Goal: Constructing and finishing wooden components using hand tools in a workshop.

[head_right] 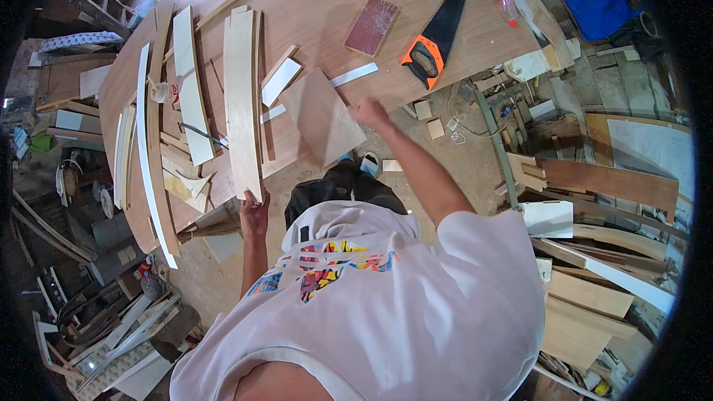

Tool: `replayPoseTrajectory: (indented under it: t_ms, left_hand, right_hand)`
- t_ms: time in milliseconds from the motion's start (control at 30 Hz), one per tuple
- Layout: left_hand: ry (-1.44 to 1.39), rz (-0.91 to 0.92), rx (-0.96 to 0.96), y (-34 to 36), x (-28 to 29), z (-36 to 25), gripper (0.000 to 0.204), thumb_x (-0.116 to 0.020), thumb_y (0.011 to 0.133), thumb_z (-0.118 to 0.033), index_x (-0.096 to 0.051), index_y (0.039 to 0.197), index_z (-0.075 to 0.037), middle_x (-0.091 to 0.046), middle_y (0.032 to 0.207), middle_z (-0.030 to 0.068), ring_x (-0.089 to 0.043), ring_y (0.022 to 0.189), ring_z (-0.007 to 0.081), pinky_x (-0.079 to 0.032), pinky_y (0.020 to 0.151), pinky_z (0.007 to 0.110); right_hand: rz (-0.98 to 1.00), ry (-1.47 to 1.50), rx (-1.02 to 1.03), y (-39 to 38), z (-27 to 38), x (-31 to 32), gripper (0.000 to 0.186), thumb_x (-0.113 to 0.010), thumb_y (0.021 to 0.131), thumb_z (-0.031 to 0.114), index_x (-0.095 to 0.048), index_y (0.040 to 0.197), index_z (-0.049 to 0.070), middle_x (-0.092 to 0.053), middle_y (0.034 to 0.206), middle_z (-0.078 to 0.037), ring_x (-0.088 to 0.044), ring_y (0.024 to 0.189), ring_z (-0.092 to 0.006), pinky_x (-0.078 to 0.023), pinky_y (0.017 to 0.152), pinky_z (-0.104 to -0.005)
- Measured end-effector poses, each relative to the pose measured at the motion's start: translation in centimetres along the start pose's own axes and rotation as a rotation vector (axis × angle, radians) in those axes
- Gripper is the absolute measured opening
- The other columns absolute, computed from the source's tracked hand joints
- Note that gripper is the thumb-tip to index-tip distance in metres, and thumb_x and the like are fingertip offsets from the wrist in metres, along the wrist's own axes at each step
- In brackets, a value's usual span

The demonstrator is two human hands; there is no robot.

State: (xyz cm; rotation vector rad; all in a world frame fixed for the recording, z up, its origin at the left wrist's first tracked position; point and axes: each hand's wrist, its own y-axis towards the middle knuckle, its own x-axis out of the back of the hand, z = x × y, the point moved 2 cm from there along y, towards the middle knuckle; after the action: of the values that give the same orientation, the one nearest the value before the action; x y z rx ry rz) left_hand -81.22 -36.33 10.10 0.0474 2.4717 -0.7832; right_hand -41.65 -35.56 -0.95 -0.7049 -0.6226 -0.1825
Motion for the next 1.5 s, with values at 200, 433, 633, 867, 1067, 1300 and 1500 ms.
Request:
replayPoseTrajectory:
  t_ms: [200, 433, 633, 867, 1067, 1300, 1500]
  left_hand:
    - [0.000, 0.035, -0.015, 1.2, -0.7, -0.3, 0.038, -0.057, 0.086, -0.022, -0.042, 0.118, -0.009, -0.055, 0.108, 0.0079, -0.057, 0.095, 0.0211, -0.046, 0.087, 0.040]
    - [0.148, 0.046, 0.026, 2.4, -0.2, -1.7, 0.032, -0.056, 0.086, -0.016, -0.045, 0.114, -0.005, -0.056, 0.104, 0.0065, -0.056, 0.095, 0.0190, -0.045, 0.087, 0.039]
    - [0.443, 0.176, 0.162, 4.6, -3.2, -2.9, 0.030, -0.057, 0.084, -0.009, -0.049, 0.112, -0.005, -0.056, 0.099, 0.0012, -0.055, 0.090, 0.0138, -0.045, 0.079, 0.031]
    - [0.815, 0.582, 0.317, 6.5, -8.6, -1.5, 0.023, -0.059, 0.083, -0.013, -0.055, 0.103, -0.005, -0.059, 0.091, -0.0009, -0.055, 0.082, 0.0092, -0.044, 0.073, 0.025]
    - [0.863, 0.566, 0.314, 8.1, -12.3, 2.0, 0.042, -0.060, 0.083, -0.034, -0.054, 0.105, 0.001, -0.061, 0.094, 0.0064, -0.057, 0.086, 0.0131, -0.044, 0.073, 0.026]
    - [1.683, -0.003, -0.149, 12.8, -11.9, 9.1, 0.116, -0.070, 0.052, -0.067, -0.024, 0.132, 0.004, -0.038, 0.124, 0.0308, -0.040, 0.117, 0.0373, -0.037, 0.090, 0.047]
    - [1.910, -0.200, -0.133, 10.6, -14.2, 10.7, 0.131, -0.071, 0.047, -0.067, 0.001, 0.139, -0.008, -0.015, 0.133, 0.0375, -0.017, 0.127, 0.0443, -0.022, 0.095, 0.060]
  right_hand:
    - [-0.226, 0.183, 0.038, -6.8, 1.9, -4.0, 0.040, -0.057, 0.067, 0.029, -0.054, 0.087, -0.005, -0.058, 0.088, -0.028, -0.057, 0.087, -0.0408, -0.047, 0.074, -0.0454]
    - [-0.449, 0.226, 0.680, -14.2, 10.2, 4.3, 0.019, -0.053, 0.072, 0.002, -0.055, 0.090, 0.004, -0.056, 0.084, -0.012, -0.054, 0.083, -0.0320, -0.042, 0.076, -0.0410]
    - [-0.441, -0.490, 1.001, -20.1, 14.6, 7.9, 0.074, -0.066, 0.066, 0.017, -0.033, 0.131, 0.012, -0.045, 0.118, -0.011, -0.043, 0.112, -0.0279, -0.019, 0.104, -0.0503]
    - [-0.141, -0.761, 0.728, -17.1, 8.1, 4.0, 0.091, -0.074, 0.055, 0.025, -0.027, 0.131, 0.007, -0.045, 0.115, -0.015, -0.046, 0.110, -0.0288, -0.027, 0.099, -0.0478]
    - [-0.156, -0.424, 0.485, -19.7, 0.6, 3.0, 0.085, -0.076, 0.050, 0.026, -0.034, 0.121, 0.005, -0.047, 0.110, -0.018, -0.047, 0.107, -0.0327, -0.040, 0.086, -0.0422]
    - [-0.305, -0.192, -0.071, -24.2, -7.1, 2.5, 0.085, -0.076, 0.049, 0.026, -0.028, 0.117, 0.008, -0.047, 0.110, -0.021, -0.049, 0.103, -0.0377, -0.045, 0.083, -0.0444]
    - [-0.251, -0.129, -0.312, -27.9, -11.1, 0.5, 0.083, -0.077, 0.048, 0.026, -0.027, 0.113, 0.010, -0.049, 0.106, -0.020, -0.052, 0.098, -0.0375, -0.048, 0.078, -0.0446]
